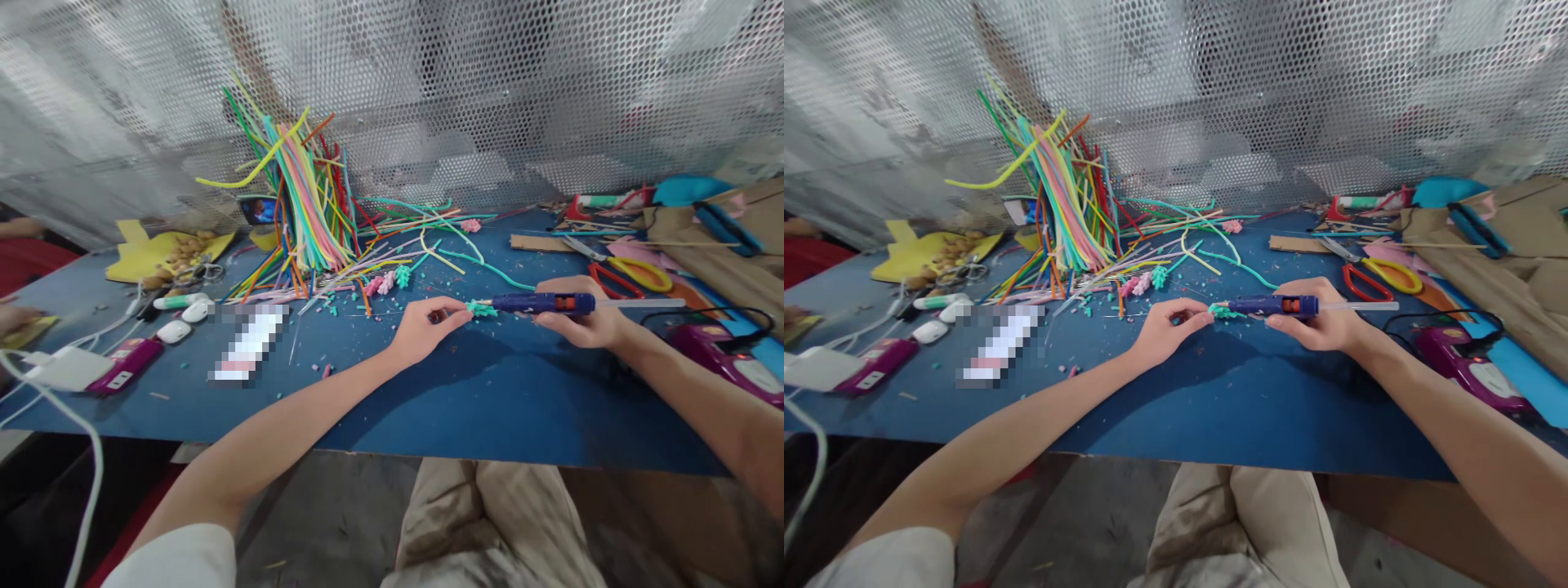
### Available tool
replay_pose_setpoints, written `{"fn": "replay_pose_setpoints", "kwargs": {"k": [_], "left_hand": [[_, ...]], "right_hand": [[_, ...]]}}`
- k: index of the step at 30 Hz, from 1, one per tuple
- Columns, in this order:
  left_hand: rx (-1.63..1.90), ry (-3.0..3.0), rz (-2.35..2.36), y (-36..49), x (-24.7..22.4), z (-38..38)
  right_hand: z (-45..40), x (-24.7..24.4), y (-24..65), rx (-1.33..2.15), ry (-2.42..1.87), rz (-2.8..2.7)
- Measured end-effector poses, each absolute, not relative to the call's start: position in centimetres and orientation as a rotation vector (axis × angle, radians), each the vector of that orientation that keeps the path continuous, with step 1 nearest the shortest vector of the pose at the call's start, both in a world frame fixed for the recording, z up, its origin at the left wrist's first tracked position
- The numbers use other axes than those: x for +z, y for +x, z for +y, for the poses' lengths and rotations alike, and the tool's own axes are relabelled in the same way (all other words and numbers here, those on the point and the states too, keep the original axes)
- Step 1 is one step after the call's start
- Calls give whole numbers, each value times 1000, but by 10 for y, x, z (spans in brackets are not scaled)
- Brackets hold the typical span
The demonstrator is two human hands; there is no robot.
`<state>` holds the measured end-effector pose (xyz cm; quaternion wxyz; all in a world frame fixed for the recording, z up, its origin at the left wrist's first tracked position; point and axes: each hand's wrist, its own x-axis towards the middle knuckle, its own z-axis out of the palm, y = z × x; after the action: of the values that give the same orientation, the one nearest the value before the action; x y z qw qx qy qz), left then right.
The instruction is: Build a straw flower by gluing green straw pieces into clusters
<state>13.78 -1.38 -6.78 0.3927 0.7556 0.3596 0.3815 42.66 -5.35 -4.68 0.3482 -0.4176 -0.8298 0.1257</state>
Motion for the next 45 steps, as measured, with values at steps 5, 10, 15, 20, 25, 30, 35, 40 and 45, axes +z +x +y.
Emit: {"fn": "replay_pose_setpoints", "kwargs": {"k": [5, 10, 15, 20, 25, 30, 35, 40, 45], "left_hand": [[944, 1964, 867, 138, -65, -16], [969, 1971, 874, 139, -64, -17], [975, 1956, 867, 139, -64, -18], [963, 1843, 849, 144, -69, -18], [940, 1718, 694, 147, -73, -21], [915, 1766, 734, 146, -73, -23], [878, 1801, 734, 148, -69, -25], [853, 1874, 738, 149, -63, -28], [1099, 1957, 903, 143, -62, -16]], "right_hand": [[-45, -43, 429, -47, -1471, -2109], [-29, -59, 447, -347, -1921, -2084], [-23, -70, 453, -326, -1989, -1881], [-41, -49, 413, 73, -1306, -2052], [-63, -44, 372, 430, -1021, -1982], [-63, -55, 366, 527, -934, -1843], [-61, -57, 365, 599, -887, -1825], [-63, -54, 364, 579, -864, -1874], [-61, -51, 379, 463, -1054, -1814]]}}
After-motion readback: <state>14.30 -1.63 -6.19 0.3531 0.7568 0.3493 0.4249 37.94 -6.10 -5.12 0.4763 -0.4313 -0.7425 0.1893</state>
